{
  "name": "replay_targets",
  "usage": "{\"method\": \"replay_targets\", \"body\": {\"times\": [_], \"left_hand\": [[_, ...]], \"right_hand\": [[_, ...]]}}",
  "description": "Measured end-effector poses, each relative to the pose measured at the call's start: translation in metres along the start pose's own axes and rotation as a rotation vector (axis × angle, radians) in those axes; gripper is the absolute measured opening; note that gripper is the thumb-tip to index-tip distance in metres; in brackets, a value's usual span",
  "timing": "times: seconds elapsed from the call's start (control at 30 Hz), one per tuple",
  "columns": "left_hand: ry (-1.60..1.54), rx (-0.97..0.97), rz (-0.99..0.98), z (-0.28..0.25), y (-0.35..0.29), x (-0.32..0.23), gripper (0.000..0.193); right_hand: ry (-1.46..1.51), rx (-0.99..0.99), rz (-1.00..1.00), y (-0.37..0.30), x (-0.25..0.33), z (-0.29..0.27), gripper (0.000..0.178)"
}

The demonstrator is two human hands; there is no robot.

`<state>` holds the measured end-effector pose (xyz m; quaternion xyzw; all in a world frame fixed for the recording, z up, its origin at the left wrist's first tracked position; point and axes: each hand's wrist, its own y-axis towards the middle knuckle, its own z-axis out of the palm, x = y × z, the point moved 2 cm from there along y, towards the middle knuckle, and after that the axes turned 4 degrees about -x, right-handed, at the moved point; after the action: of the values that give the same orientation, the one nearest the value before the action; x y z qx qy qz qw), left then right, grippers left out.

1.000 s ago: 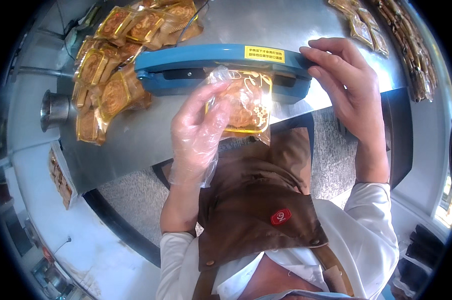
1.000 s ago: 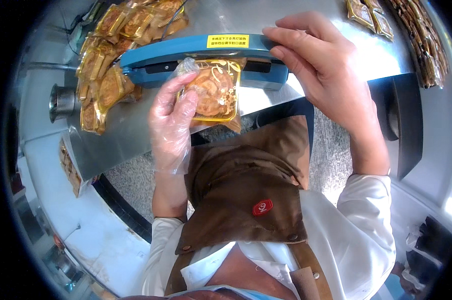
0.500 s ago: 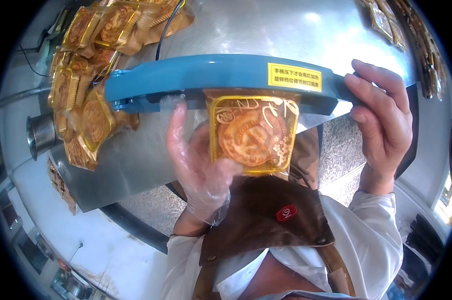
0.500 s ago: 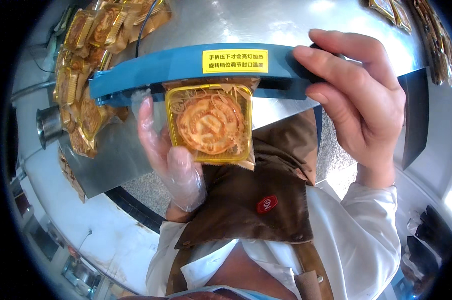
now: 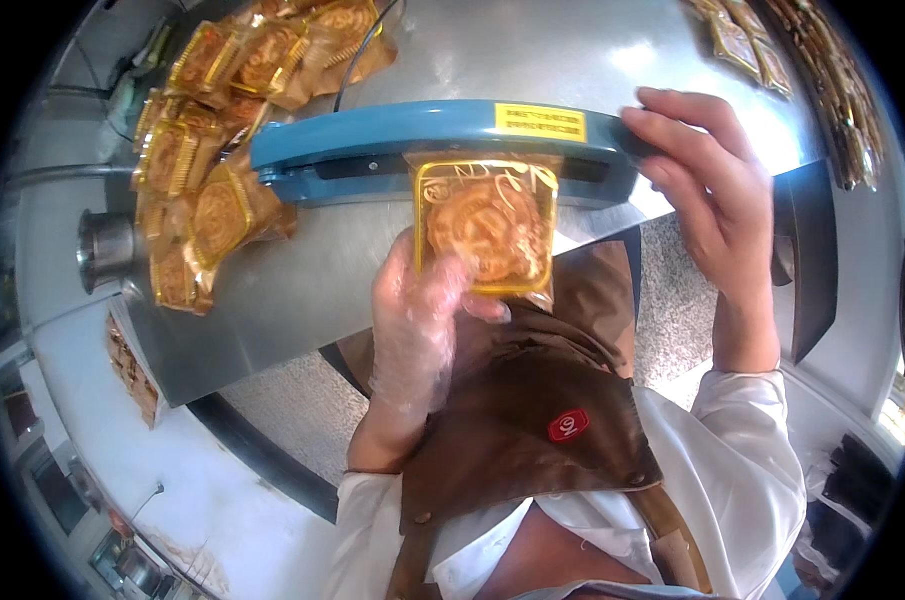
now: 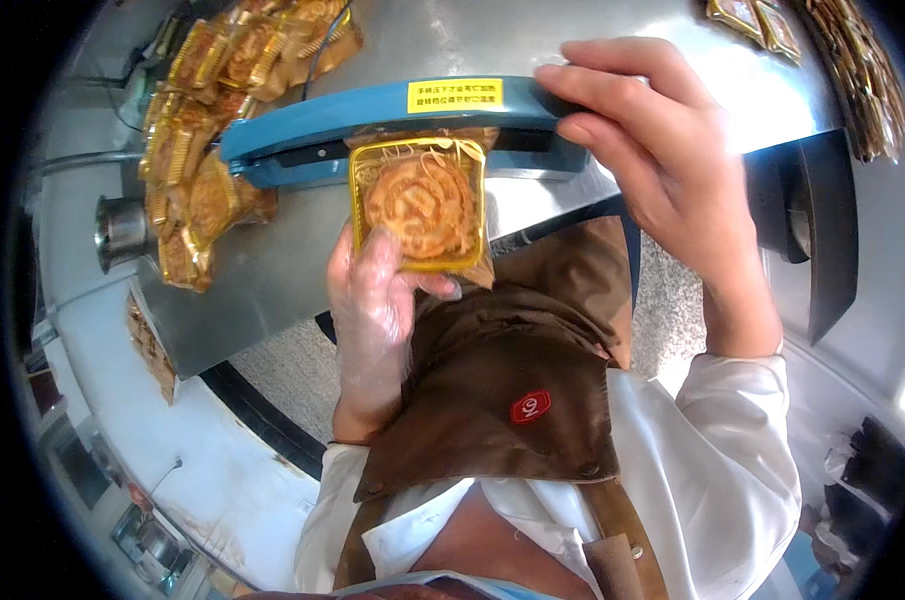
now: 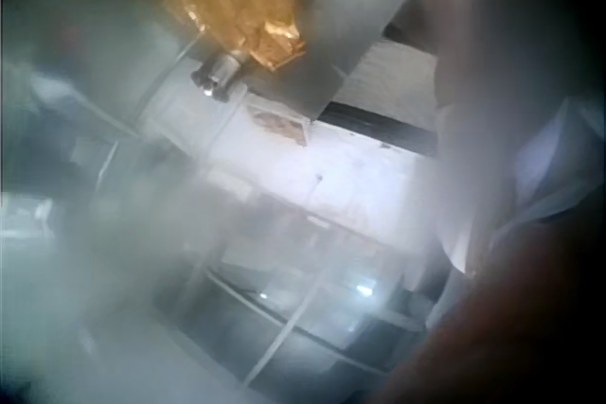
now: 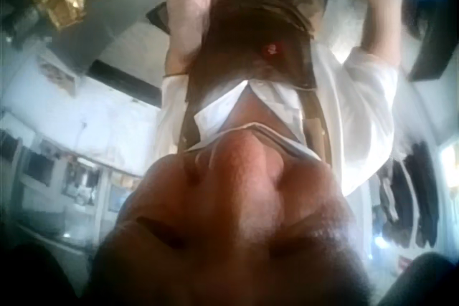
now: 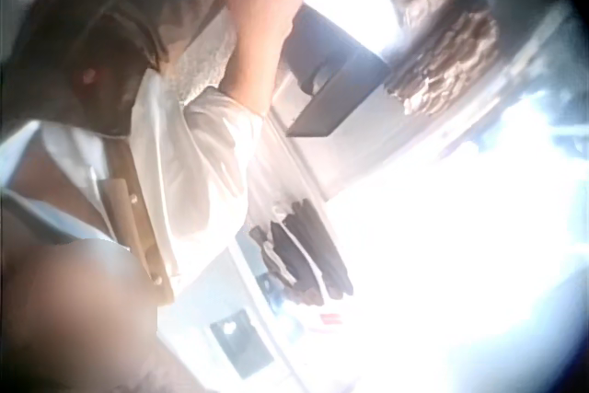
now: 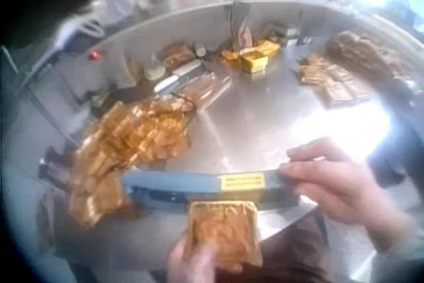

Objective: The person places square food items into transparent plastic bags and seals them using a handheld heat sealer. The person repeatedly picks up items, inserts them into bags, and uses the sealer to close each package, stacking the finished units on the table.

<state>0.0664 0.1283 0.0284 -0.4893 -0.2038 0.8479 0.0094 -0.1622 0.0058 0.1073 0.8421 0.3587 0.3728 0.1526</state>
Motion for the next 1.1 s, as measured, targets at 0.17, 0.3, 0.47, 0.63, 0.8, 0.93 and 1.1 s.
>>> {"method": "replay_targets", "body": {"times": [0.17,0.3,0.47,0.63,0.8,0.93,1.1], "left_hand": [[-0.008,0.030,0.089,-0.011,0.009,0.005,0.038],[-0.020,0.059,0.144,-0.012,0.005,0.013,0.039],[-0.032,0.119,0.203,-0.010,-0.010,0.023,0.045],[0.025,0.176,0.173,0.011,-0.029,0.029,0.044],[0.204,0.292,-0.011,0.051,-0.037,0.049,0.053],[0.192,0.399,-0.034,0.087,-0.036,0.061,0.073],[0.223,0.366,0.035,0.061,-0.031,0.064,0.073]], "right_hand": [[-0.023,-0.128,-0.090,0.004,-0.002,0.009,0.021],[0.004,-0.271,-0.238,0.018,0.007,0.003,0.023],[0.120,-0.322,-0.161,0.020,0.035,-0.021,0.032],[0.465,-0.076,0.532,-0.076,0.018,-0.020,0.039],[1.046,0.096,0.916,-0.143,0.022,0.011,0.034],[0.983,-0.194,1.016,-0.154,-0.027,-0.015,0.032],[0.677,-0.398,1.078,-0.132,-0.148,-0.060,0.033]]}}
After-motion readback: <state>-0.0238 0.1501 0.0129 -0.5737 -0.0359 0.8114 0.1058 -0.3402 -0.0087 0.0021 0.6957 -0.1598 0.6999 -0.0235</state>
